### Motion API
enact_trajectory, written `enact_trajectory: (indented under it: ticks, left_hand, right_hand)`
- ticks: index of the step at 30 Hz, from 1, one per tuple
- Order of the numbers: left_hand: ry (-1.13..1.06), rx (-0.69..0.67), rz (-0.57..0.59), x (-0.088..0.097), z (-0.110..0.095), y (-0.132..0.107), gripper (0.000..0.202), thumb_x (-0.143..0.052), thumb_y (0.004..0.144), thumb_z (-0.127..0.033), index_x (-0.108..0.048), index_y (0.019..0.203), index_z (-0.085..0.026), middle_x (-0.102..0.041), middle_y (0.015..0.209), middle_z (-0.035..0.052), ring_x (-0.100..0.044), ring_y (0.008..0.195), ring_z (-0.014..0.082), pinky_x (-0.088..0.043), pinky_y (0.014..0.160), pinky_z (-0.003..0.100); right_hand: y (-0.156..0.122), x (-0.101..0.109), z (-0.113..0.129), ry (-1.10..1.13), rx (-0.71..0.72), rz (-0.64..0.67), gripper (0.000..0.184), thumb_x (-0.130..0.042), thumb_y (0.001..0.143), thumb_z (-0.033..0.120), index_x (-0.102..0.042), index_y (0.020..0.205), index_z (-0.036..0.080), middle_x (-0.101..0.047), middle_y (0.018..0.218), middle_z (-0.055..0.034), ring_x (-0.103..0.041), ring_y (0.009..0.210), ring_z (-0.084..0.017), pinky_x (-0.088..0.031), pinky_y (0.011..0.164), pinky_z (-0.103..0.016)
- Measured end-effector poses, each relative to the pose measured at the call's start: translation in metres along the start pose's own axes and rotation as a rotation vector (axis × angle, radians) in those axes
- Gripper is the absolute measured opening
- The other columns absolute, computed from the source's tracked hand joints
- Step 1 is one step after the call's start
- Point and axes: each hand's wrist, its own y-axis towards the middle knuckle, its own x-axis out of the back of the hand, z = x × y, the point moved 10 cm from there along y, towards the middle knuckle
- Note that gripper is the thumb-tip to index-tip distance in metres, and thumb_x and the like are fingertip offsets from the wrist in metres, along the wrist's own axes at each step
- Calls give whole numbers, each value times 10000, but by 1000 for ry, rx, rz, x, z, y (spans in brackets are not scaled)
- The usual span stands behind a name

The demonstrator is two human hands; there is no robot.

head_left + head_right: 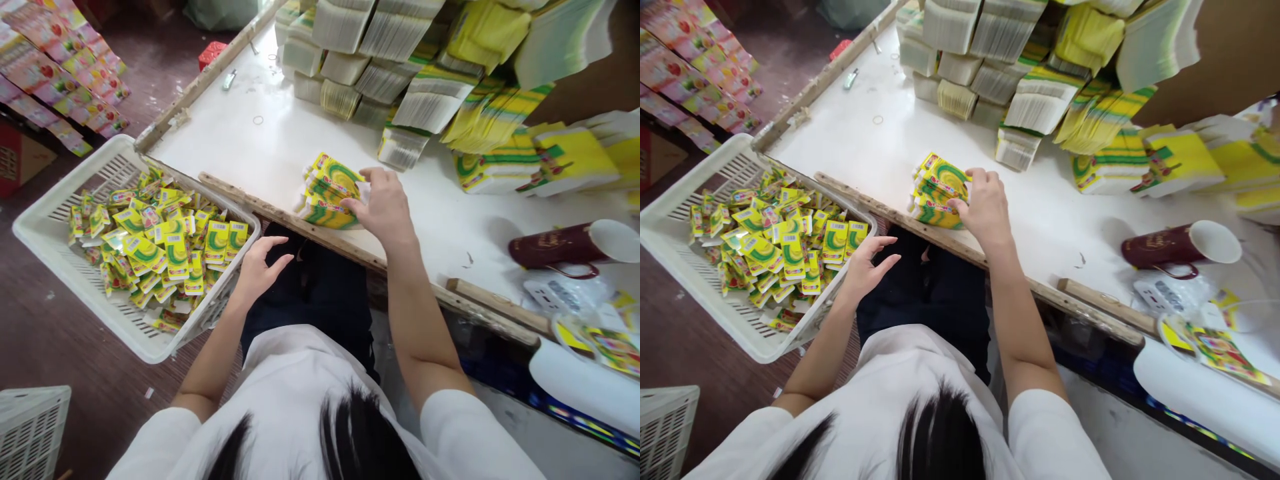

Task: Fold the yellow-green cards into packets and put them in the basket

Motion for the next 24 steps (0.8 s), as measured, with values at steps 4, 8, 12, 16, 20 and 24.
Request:
enact_trajectory:
  ticks: [4,8,12,16,20,24]
  left_hand:
    - [11,-1,6,0,3,0,299,-694,868,-317,-665,1144,-207,-724,1126,75,-681,1060,207,-571,944,400]
    - [13,10,11,-2,6,-2,296,-695,866,-312,-666,1140,-203,-729,1124,74,-689,1043,205,-582,924,395]
    - [-30,47,15,-4,12,-3,294,-697,860,-317,-671,1128,-197,-735,1111,80,-703,1012,203,-593,910,389]
    - [-67,58,37,-8,13,-2,311,-696,858,-344,-670,1129,-194,-735,1111,85,-709,994,200,-596,913,393]
    - [-70,74,45,-10,17,-3,334,-693,859,-373,-668,1142,-198,-738,1112,87,-710,996,202,-591,925,403]
    - [-88,103,41,-13,24,-5,346,-693,854,-386,-669,1141,-195,-744,1109,93,-714,997,213,-595,914,413]
  right_hand:
    - [29,-3,2,43,145,144,1028,-812,655,603,-354,1485,205,-436,1493,-186,-375,1398,-411,-360,1103,-597]
    - [36,-30,11,94,224,394,1144,-870,575,552,-320,1521,217,-439,1505,-184,-429,1370,-410,-368,1112,-563]
    - [21,-39,32,115,261,380,942,-850,630,360,-425,1454,197,-552,1374,-170,-538,1252,-358,-439,1061,-477]
    - [8,-34,41,82,258,370,888,-857,612,281,-477,1411,194,-584,1292,-161,-582,1168,-350,-472,1001,-463]
    - [0,-4,38,98,254,293,959,-893,602,318,-446,1442,199,-559,1358,-167,-544,1232,-354,-452,1024,-487]
    - [-18,24,26,61,126,125,616,-788,755,263,-565,1323,179,-673,1174,-142,-600,1121,-334,-460,986,-498]
